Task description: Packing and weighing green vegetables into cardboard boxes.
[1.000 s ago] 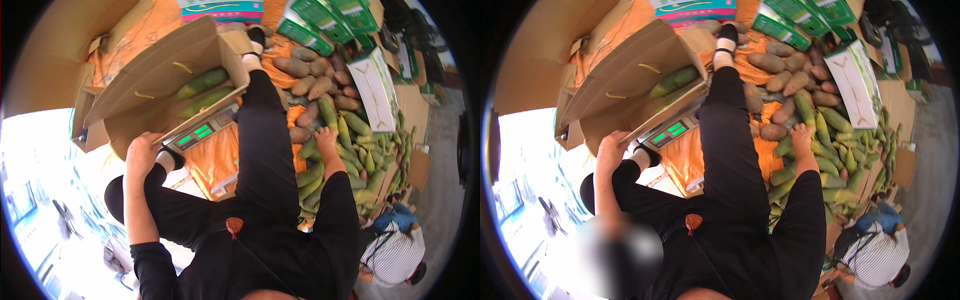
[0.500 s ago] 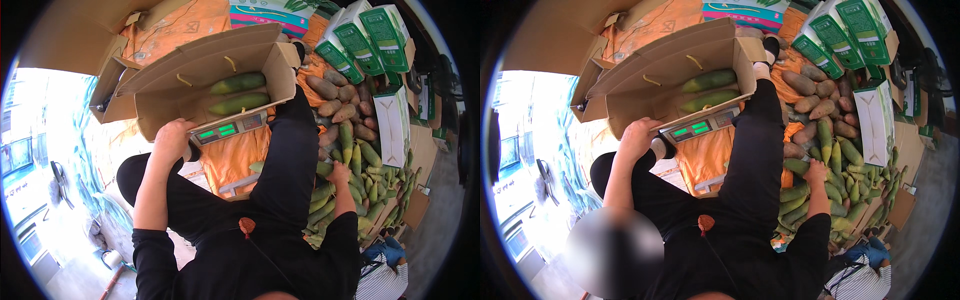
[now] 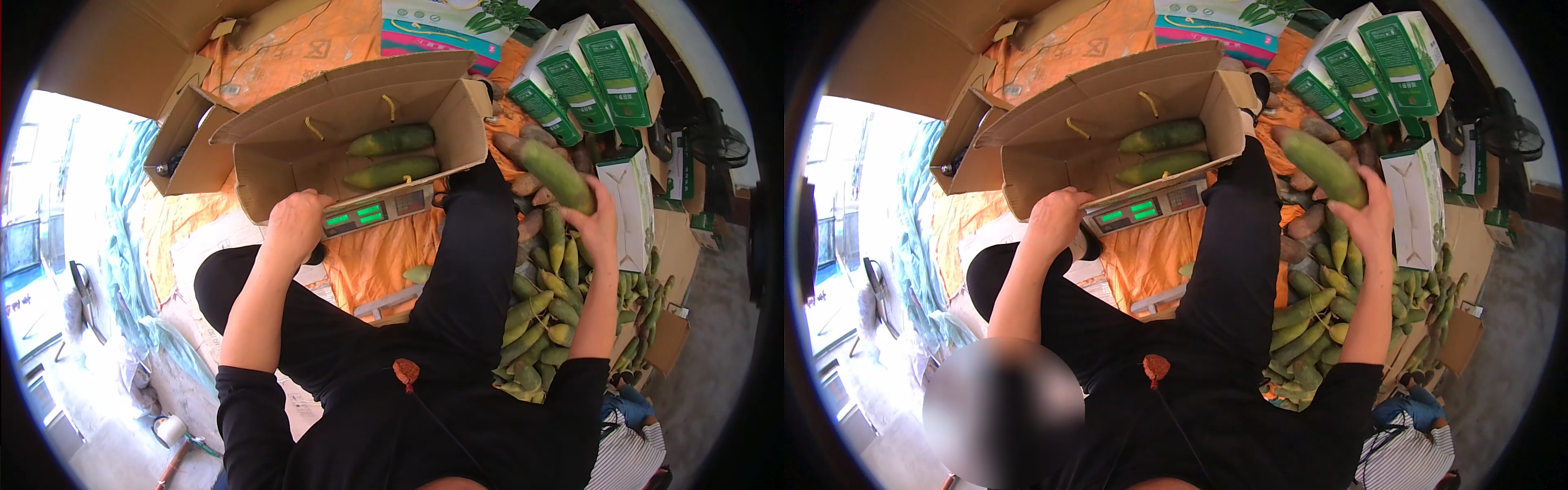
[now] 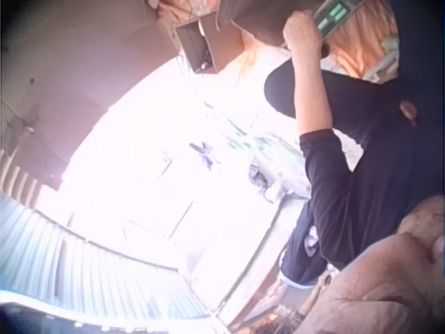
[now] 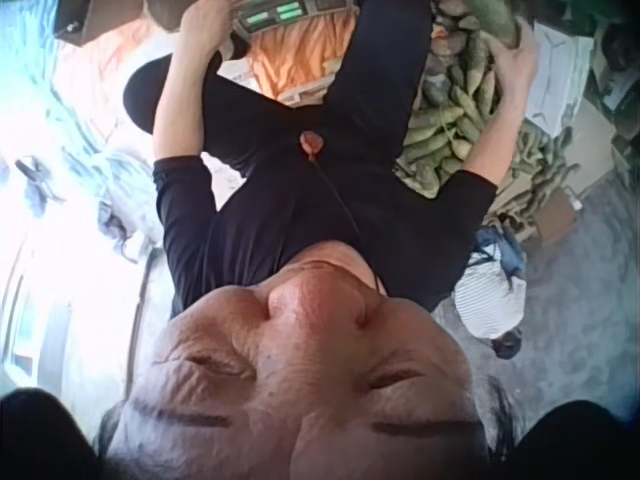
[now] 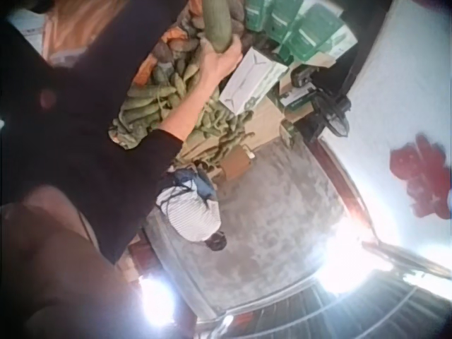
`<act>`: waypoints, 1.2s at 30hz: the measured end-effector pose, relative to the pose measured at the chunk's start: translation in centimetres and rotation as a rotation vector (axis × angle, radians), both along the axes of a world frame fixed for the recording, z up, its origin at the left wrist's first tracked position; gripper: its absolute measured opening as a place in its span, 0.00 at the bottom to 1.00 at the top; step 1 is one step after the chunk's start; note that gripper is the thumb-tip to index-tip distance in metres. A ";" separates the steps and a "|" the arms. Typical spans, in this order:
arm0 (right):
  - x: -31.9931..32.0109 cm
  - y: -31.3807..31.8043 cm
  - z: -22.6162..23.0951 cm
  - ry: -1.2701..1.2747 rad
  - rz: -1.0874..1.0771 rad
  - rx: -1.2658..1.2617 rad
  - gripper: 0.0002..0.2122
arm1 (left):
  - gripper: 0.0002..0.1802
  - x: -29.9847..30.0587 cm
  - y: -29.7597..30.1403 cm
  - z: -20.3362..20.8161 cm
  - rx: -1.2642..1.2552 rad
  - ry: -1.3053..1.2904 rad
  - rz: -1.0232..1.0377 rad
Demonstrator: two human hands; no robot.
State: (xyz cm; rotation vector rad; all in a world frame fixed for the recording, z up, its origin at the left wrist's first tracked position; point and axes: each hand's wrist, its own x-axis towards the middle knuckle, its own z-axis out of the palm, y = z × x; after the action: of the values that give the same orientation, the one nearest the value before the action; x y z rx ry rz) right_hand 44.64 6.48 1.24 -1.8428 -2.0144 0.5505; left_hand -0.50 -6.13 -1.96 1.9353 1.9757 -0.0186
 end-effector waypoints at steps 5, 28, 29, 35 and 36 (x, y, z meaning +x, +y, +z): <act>-11.8 2.4 6.4 -0.033 0.378 0.148 0.31 | 0.14 -0.4 0.0 -0.3 -0.056 -0.015 0.019; -23.5 3.6 -1.5 0.340 0.653 -0.089 0.18 | 0.16 -0.3 0.7 0.2 -0.043 0.005 0.013; -20.7 3.5 -1.6 0.406 0.567 -0.097 0.17 | 0.16 -0.3 0.6 0.2 -0.055 -0.022 0.021; -4.5 0.0 -6.0 -0.024 0.146 -0.061 0.15 | 0.15 0.4 0.9 0.7 -0.076 -0.039 0.044; -2.4 -1.3 -7.2 -0.235 0.131 -0.057 0.15 | 0.15 0.5 0.9 0.6 -0.105 -0.039 0.060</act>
State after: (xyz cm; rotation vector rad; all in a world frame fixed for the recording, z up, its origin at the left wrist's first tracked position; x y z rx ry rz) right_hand 42.22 5.19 -5.99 -1.8954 -2.3073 0.4478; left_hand -0.01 -5.20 -1.34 1.7966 1.9660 -0.0676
